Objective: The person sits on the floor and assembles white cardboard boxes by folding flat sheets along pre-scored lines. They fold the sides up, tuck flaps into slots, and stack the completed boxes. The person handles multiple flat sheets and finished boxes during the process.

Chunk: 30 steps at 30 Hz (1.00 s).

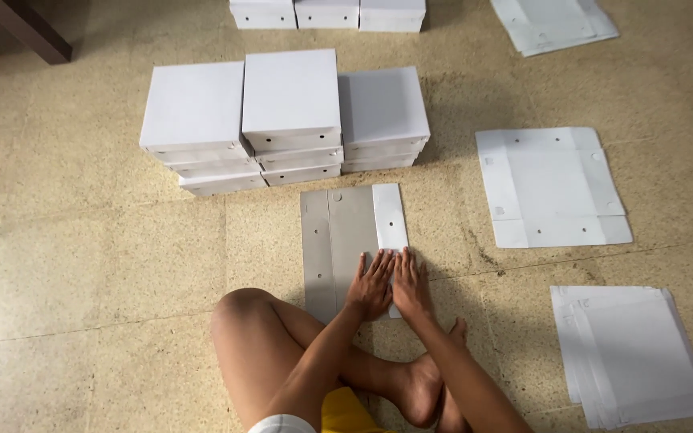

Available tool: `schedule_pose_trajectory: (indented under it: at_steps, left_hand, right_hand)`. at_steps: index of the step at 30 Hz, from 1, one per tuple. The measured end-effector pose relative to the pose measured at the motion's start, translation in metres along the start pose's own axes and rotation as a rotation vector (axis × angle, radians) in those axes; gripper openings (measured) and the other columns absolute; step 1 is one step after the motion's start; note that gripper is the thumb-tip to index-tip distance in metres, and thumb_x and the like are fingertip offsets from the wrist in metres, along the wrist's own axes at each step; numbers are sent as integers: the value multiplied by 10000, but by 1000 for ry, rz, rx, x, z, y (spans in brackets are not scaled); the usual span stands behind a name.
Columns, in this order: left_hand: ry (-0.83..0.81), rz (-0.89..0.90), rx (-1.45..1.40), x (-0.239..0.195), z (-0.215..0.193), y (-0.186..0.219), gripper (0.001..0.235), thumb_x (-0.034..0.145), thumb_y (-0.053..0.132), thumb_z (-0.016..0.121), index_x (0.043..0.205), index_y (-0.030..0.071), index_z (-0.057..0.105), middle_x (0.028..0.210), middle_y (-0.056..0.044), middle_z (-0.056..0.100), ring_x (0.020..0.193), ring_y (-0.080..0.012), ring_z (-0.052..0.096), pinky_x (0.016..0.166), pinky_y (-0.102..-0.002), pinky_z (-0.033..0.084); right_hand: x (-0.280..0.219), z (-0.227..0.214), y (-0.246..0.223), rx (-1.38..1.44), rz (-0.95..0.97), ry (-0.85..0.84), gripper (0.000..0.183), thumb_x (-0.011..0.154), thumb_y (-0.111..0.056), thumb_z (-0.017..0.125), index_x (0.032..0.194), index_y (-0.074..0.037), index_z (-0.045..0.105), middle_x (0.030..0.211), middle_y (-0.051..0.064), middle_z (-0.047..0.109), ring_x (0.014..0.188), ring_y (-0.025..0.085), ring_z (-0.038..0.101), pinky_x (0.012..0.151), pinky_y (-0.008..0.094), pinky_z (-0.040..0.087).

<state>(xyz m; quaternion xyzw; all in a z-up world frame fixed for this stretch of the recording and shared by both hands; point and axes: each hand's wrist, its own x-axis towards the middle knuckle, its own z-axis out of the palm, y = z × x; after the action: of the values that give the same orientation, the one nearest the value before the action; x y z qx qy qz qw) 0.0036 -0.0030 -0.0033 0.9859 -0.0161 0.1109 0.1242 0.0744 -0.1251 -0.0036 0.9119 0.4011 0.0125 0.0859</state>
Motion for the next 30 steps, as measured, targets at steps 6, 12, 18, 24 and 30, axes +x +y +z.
schedule_pose_trajectory:
  at_steps: [6, 12, 18, 24, 30]
  left_hand:
    - [126, -425, -83, -1, -30, -40, 567, 908, 303, 590, 1422, 69, 538, 1451, -176, 527, 1409, -395, 422, 1157, -599, 286]
    - [80, -1141, -234, -61, 29, -111, 632, 800, 479, 608, 1275, 72, 520, 1130, -159, 525, 1108, -378, 539, 826, -544, 559]
    - [145, -1166, -278, -50, 20, -99, 533, 763, 388, 636, 1131, 16, 534, 1029, -159, 500, 970, -432, 579, 703, -550, 556]
    - [212, -980, -487, -42, -50, -76, 392, 893, 215, 539, 1211, -6, 600, 1029, -225, 574, 930, -494, 642, 783, -588, 559]
    - [193, -933, -533, -25, -88, -43, 377, 943, 124, 484, 1266, -46, 576, 1053, -206, 540, 855, -501, 661, 720, -588, 578]
  right_hand:
    - [-5, -31, -25, -289, 91, -4, 561, 1005, -188, 314, 1542, -27, 348, 1582, 198, 372, 1453, 312, 386, 1108, 463, 376]
    - [2, -39, -18, -159, 121, -48, 537, 996, -163, 364, 1512, -22, 398, 1554, 183, 412, 1418, 297, 426, 1072, 440, 422]
    - [-38, -26, 7, 699, 30, 322, 606, 908, 100, 441, 1503, -6, 404, 1579, 252, 343, 1440, 414, 364, 1162, 513, 321]
    - [-30, -8, 4, 615, 150, 317, 528, 952, 66, 449, 1459, -76, 483, 1571, 152, 392, 1418, 318, 427, 1156, 484, 347]
    - [-30, -5, 7, 716, 147, 335, 556, 925, 81, 454, 1461, -62, 487, 1554, 190, 406, 1403, 381, 427, 1133, 536, 354]
